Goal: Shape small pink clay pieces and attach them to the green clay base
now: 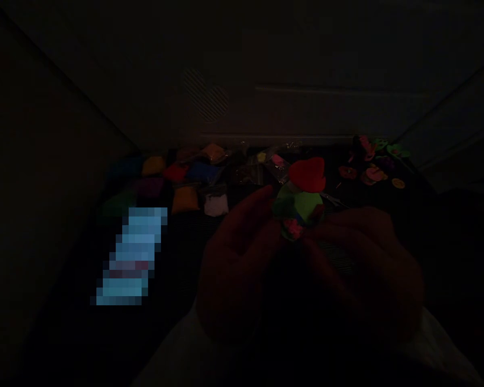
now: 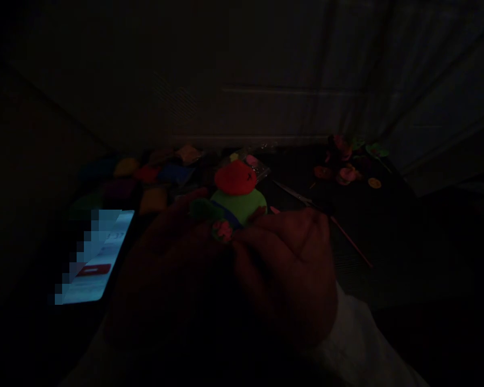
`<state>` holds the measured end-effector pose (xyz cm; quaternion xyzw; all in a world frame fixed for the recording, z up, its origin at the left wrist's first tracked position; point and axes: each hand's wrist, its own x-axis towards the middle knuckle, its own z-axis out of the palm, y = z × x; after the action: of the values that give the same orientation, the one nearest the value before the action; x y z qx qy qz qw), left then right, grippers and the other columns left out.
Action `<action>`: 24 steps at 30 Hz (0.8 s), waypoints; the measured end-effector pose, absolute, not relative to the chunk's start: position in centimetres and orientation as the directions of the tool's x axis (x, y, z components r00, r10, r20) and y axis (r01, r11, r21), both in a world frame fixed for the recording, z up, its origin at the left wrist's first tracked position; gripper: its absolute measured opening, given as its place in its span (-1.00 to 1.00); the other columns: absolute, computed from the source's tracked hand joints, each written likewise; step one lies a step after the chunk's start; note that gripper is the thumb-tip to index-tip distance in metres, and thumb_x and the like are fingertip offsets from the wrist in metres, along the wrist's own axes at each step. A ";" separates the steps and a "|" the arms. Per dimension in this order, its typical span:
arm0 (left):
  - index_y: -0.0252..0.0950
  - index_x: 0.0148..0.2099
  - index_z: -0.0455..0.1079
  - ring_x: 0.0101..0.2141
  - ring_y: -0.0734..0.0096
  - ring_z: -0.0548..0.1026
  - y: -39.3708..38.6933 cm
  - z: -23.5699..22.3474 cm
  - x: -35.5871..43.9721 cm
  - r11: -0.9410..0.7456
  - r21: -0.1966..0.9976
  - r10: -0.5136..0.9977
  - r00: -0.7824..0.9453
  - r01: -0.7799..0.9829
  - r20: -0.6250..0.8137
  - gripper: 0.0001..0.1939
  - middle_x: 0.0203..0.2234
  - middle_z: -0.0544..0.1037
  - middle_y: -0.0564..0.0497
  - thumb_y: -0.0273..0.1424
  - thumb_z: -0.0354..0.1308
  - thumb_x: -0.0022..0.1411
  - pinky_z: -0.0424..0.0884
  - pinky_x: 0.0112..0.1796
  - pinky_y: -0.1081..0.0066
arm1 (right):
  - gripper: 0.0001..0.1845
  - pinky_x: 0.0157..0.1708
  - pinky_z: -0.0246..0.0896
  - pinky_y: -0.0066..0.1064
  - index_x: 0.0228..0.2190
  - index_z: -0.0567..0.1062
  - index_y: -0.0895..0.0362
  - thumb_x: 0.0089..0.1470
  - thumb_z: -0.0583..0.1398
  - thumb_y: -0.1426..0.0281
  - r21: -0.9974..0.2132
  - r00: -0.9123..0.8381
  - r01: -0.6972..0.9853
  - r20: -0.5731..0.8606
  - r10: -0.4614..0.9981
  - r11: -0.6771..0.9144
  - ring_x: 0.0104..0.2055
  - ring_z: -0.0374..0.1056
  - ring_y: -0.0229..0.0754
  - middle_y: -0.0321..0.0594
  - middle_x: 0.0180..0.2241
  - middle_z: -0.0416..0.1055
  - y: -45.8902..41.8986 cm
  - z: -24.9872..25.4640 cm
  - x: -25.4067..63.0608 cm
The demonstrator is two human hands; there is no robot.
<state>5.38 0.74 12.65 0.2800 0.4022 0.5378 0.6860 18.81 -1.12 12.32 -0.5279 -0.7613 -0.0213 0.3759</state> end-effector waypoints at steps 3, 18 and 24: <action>-0.16 -0.16 0.31 -0.19 0.36 0.42 0.8 12.9 5.4 0.286 0.785 0.956 0.113 -0.549 -0.269 -0.69 -0.23 0.48 0.10 -0.52 0.12 0.00 0.38 -0.20 0.43 | -0.85 -0.36 0.20 -0.33 -0.40 0.41 0.11 -0.15 0.19 0.42 -0.368 -0.161 0.818 0.592 0.790 0.442 -0.29 0.26 -0.21 -0.25 -0.39 0.35 -1.1 12.3 18.9; -0.16 -0.09 0.29 -0.24 0.41 0.44 0.7 12.3 5.3 0.281 0.813 0.958 0.095 -0.510 -0.272 -0.64 -0.25 0.48 0.08 -0.53 0.10 0.01 0.39 -0.27 0.50 | -0.81 -0.34 0.23 -0.29 -0.37 0.41 0.10 -0.16 0.20 0.39 -0.383 -0.131 0.828 0.578 0.805 0.410 -0.27 0.28 -0.18 -0.24 -0.37 0.36 -1.3 12.1 18.7; -0.13 -0.15 0.31 -0.22 0.39 0.43 0.9 12.8 5.4 0.323 0.767 0.943 0.123 -0.555 -0.308 -0.67 -0.24 0.48 0.10 -0.54 0.11 -0.01 0.38 -0.24 0.45 | -0.83 -0.35 0.23 -0.29 -0.38 0.41 0.13 -0.14 0.19 0.44 -0.390 -0.149 0.812 0.580 0.801 0.434 -0.27 0.28 -0.18 -0.23 -0.37 0.37 -1.4 12.1 18.8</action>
<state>5.43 0.88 12.79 0.2434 0.3986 0.5286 0.7088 18.82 -1.39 12.11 -0.5320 -0.7579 -0.0077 0.3775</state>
